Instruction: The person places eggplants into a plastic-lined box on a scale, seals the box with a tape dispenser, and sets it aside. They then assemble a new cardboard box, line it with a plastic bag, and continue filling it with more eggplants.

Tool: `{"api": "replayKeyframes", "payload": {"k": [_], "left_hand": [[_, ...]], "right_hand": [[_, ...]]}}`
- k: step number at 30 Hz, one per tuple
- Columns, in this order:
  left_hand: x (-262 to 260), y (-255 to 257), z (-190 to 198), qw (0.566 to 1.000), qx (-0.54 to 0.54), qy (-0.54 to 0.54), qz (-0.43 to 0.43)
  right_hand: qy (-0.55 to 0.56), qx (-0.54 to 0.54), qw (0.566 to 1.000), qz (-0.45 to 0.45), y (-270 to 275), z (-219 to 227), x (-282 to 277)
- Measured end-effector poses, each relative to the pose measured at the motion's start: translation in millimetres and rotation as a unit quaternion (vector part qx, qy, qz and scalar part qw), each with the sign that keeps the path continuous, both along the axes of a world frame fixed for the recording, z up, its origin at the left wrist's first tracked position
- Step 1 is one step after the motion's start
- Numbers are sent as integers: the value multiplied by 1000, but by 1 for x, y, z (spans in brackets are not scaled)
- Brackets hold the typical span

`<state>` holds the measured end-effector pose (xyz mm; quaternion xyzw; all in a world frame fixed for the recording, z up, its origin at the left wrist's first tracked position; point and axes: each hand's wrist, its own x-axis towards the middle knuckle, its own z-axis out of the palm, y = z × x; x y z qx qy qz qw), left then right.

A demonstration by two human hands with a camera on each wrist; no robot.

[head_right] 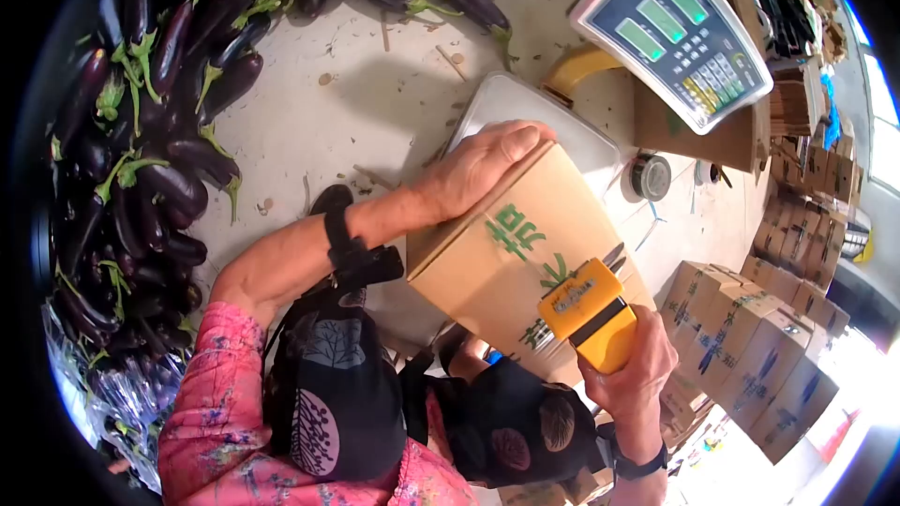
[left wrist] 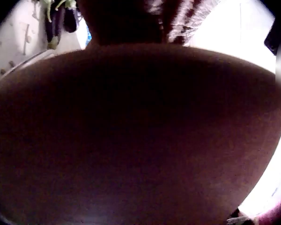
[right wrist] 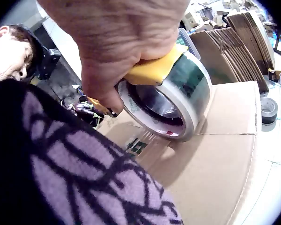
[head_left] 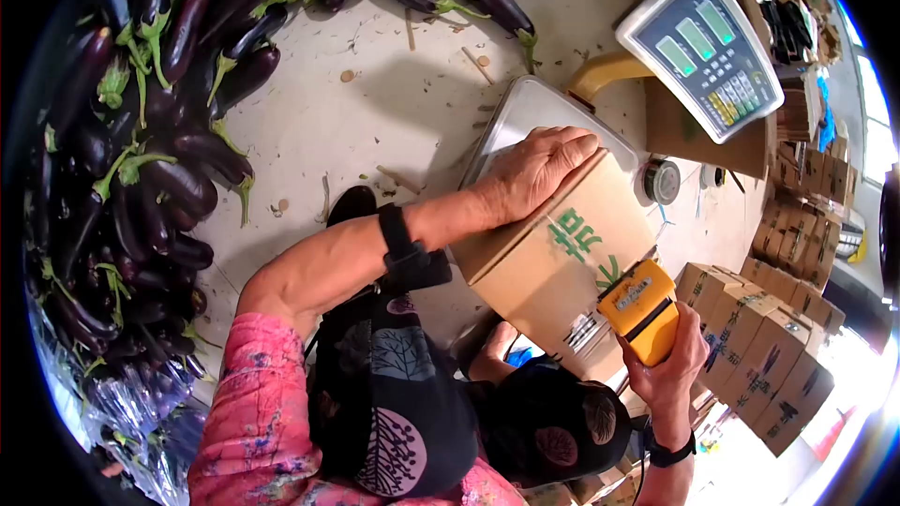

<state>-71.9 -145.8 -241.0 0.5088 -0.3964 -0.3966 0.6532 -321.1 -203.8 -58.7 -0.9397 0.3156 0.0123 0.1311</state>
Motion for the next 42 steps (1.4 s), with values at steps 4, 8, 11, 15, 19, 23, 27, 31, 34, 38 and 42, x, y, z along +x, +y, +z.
{"api": "replayKeyframes", "payload": {"k": [4,8,11,15,19,23,27,31,34,38,42], "left_hand": [[-6,3,45,987,82,-136,26],[-19,-1,49,928,96,-351,77],[-19,-5,57,886,173,-429,38],[-18,-2,66,859,182,-476,45],[-16,1,73,832,198,-518,26],[-13,0,65,837,175,-517,29],[-11,0,65,851,130,-508,30],[-10,-2,65,856,130,-499,27],[-10,-2,63,861,125,-492,36],[-8,-4,63,858,122,-498,27],[5,-10,76,855,182,-486,-8]], "right_hand": [[-19,-7,1000,20,3,0,-1],[-32,2,999,26,2,-1,-6],[-19,-6,999,43,-3,-2,-5],[9,14,999,39,-3,21,-3],[20,-9,1000,18,-8,28,-67],[20,-23,999,-27,-14,10,-153],[-10,-11,999,-39,-18,-20,-203],[-43,23,998,-49,-15,-45,-219],[-57,29,996,-58,-16,-65,-222],[-112,81,985,-99,-10,-88,-219],[-184,148,961,-144,19,-121,-201]]}}
